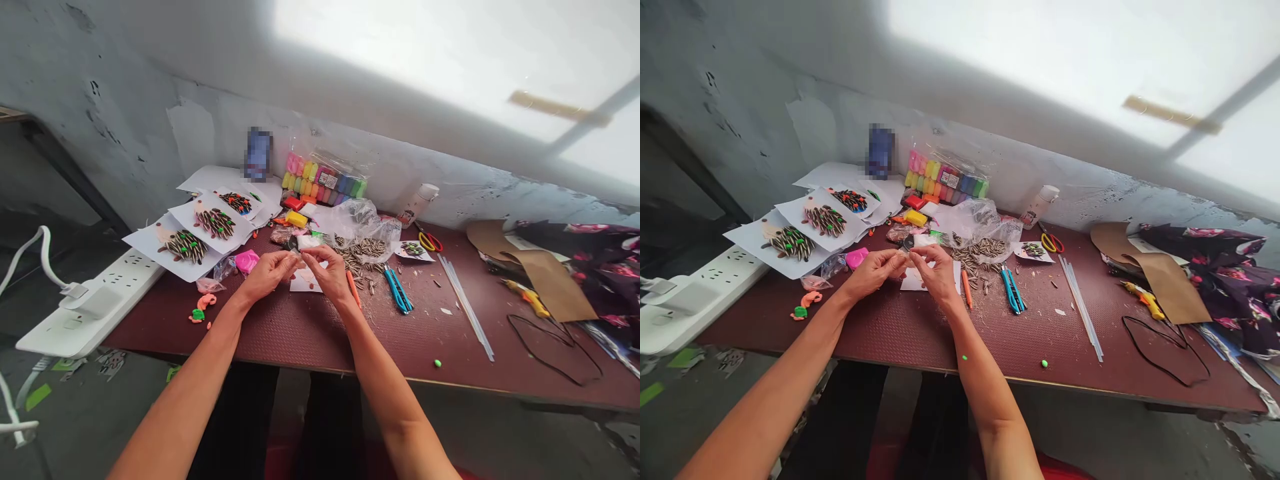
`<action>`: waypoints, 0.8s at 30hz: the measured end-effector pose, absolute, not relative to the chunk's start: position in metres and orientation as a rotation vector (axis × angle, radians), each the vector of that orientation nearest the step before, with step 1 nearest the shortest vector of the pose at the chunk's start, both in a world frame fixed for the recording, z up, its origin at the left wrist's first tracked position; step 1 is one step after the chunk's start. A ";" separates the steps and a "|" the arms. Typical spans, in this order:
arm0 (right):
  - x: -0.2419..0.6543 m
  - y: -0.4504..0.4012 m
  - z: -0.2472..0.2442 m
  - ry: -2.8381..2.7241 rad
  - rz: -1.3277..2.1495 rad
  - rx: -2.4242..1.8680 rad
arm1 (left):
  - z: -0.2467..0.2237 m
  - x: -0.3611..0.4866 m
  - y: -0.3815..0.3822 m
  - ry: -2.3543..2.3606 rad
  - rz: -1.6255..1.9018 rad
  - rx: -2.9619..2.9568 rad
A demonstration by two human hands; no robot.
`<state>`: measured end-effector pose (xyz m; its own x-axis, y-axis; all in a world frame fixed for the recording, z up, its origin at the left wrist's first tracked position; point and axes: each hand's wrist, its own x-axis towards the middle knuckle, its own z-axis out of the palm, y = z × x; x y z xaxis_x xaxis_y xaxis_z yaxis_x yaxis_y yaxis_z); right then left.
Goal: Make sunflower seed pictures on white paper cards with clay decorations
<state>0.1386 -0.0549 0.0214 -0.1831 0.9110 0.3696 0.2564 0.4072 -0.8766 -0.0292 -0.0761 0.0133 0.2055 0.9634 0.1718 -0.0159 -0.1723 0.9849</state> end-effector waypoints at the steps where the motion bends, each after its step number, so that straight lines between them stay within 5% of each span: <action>1: 0.139 -0.055 0.021 -1.696 0.839 -1.043 | 0.014 -0.029 -0.077 0.958 1.158 1.439; 24: 0.145 -0.051 0.017 -1.716 0.899 -1.092 | 0.012 -0.028 -0.077 1.001 1.121 1.352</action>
